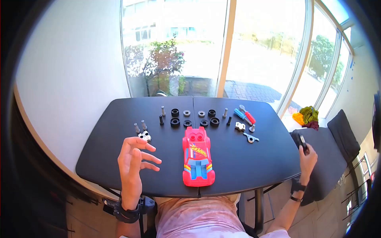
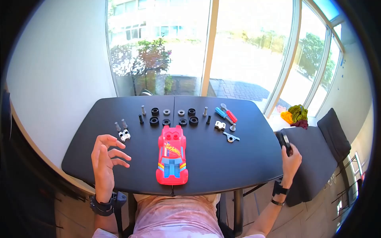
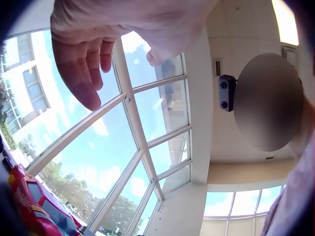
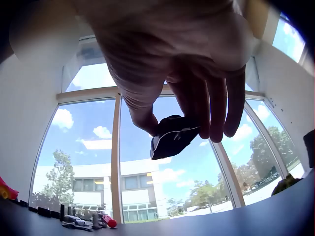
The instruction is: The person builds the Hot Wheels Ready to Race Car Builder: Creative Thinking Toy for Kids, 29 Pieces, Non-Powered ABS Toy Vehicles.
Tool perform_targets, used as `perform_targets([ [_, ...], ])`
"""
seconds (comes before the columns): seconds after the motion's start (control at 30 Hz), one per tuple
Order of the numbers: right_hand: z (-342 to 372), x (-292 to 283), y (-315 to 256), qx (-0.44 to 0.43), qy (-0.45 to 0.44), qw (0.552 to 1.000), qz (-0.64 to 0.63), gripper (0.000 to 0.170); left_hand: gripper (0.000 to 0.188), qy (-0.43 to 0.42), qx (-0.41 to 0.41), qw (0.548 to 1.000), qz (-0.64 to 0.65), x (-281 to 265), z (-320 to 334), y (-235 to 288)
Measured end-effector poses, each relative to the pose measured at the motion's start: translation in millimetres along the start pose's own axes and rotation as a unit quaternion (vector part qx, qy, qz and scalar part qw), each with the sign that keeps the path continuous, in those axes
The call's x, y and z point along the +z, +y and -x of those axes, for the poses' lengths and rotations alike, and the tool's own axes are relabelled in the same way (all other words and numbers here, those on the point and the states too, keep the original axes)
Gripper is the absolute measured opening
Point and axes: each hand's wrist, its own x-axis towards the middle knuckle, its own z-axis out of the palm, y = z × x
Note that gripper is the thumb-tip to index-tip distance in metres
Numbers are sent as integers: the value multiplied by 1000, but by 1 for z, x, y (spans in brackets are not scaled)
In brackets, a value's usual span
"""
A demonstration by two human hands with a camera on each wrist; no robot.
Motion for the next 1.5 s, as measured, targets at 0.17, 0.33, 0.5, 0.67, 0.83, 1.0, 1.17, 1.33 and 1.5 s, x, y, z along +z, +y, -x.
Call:
perform_targets([
  [0.17,8,18,113,20,11,984,178,41,52,11,3,1000,-13,-2,2,4],
  [0.33,15,27,131,48,-46,978,198,45,51,18,2,1000,-23,-2,2,7],
  [0.5,11,24,136,72,-81,973,204,56,51,17,2,1000,-20,-4,1,5],
  [0.67,9,14,93,50,-20,982,182,76,51,19,-5,1000,-22,-5,2,3],
  [0.83,3,2,-5,-13,-47,999,-15,60,52,13,-9,1000,-24,-4,0,0],
  [1.0,30,5,-112,-15,-210,958,-197,60,58,-11,-68,997,-23,-9,-9,-19],
  [1.17,83,24,-189,69,-449,735,-504,76,67,-26,-119,992,-29,-13,-12,-41],
  [1.33,123,54,-223,161,-554,606,-547,86,74,-88,-183,979,-30,-5,-6,-59],
  [1.5,140,61,-238,229,-579,550,-556,97,87,-154,-231,959,-52,11,0,-78],
])
